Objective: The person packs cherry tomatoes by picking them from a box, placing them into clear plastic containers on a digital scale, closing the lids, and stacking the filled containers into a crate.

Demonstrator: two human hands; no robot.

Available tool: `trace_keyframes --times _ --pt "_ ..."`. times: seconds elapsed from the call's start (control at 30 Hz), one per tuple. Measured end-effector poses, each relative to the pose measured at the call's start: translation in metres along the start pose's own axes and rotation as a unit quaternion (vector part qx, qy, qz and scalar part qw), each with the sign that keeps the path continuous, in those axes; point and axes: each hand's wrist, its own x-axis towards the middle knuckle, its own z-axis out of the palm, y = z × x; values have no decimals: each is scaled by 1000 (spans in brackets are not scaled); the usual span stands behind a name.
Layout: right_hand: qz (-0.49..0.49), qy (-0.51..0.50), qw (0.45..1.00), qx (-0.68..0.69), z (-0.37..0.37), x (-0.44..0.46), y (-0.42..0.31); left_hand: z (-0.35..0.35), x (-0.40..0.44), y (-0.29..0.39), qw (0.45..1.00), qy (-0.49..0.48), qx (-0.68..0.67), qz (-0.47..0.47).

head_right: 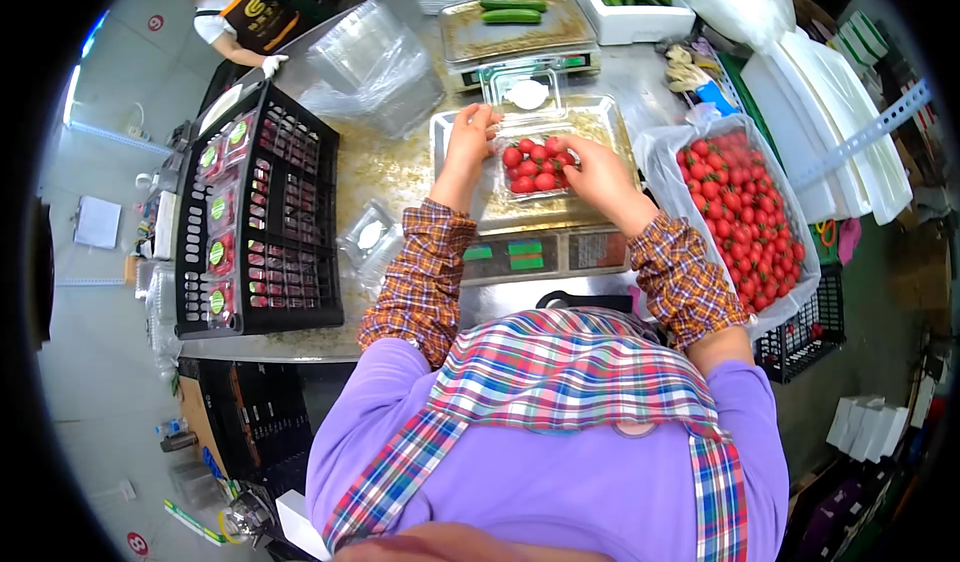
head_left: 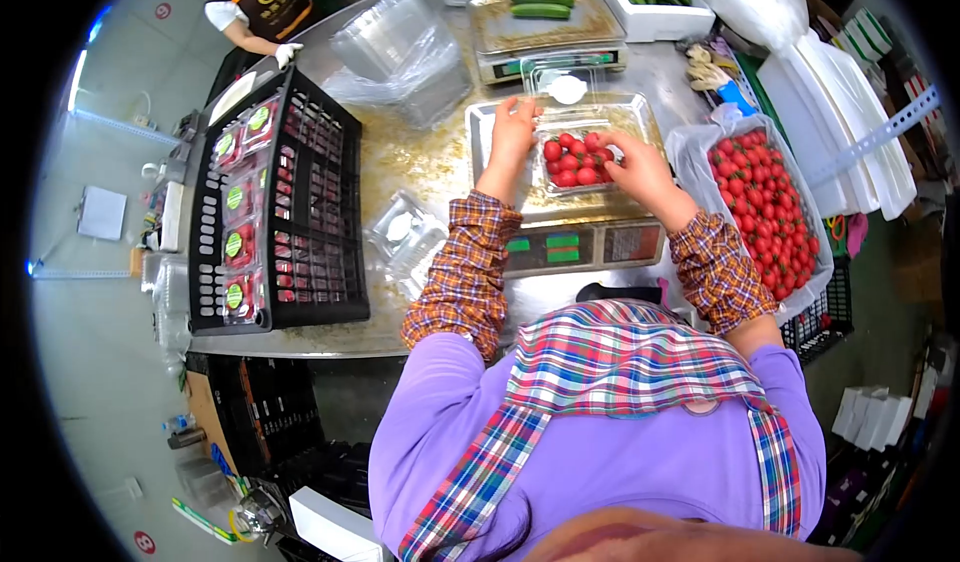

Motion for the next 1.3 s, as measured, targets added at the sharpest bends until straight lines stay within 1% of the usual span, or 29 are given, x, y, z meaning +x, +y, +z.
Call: trace_keyframes --times 0.07,0.1,0.2,0.23,0.27,0.3,0.33,0.37,0.4,0.47,0.5,0.6,0.63,0.67,0.73,0.77,0.8,0.87,0.97,1.07,1.1,1.17,1.3 --pt "-14 23 1000 17 4 1 8 -7 1 4 998 -33 -61 7" --pt "-3 41 999 26 5 1 9 -8 0 4 995 -52 -90 7" --pt "37 75 996 24 -7 -2 15 -14 -10 5 998 -46 -11 42" --pt "35 110 992 48 -6 -4 30 -16 -20 10 996 -57 25 63" --pt "90 114 982 120 -7 -3 38 -20 -25 4 982 -64 95 149" --pt "147 118 963 190 -9 -3 47 -22 -30 -4 956 -73 163 232" --pt "204 125 936 257 -14 -6 48 -23 -36 -10 918 -84 227 314" --pt "246 93 915 307 -21 -11 46 -22 -43 -14 876 -66 296 374" --pt "263 45 916 300 -25 -13 41 -19 -59 -12 837 -24 374 399" --pt "289 -52 911 288 -28 -15 35 -17 -73 -21 855 -14 363 370" --pt "277 -87 922 255 -23 -17 38 -18 -74 -19 858 -40 338 385" --pt "280 -102 916 270 -19 -18 40 -22 -93 -11 926 -50 304 216" --pt "309 -122 904 269 -18 -17 41 -28 -86 -20 906 -62 339 245" --pt "318 -135 895 283 -17 -17 42 -30 -86 -21 935 -87 297 174" --pt "330 -163 876 312 -14 -18 40 -27 -96 -7 969 -132 205 30" --pt "330 -157 877 311 -15 -18 36 -29 -93 -10 972 -143 186 24" --pt "336 -155 872 319 -14 -18 34 -30 -92 -8 975 -157 156 -6" --pt "349 -151 861 337 -12 -19 33 -31 -94 -3 983 -157 73 -58" --pt "375 -159 831 379 -11 -18 35 -33 -88 -9 982 -150 5 -119" --pt "382 -139 827 388 -11 -21 33 -28 -89 -7 980 -147 -30 -131" --pt "386 -133 825 391 -11 -21 32 -28 -87 -10 981 -148 -20 -124" --pt "369 -133 831 394 -10 -23 36 -27 -83 -20 983 -148 -3 -113" --pt "332 -115 852 389 -4 -28 41 -23 -86 -23 984 -139 -9 -114"
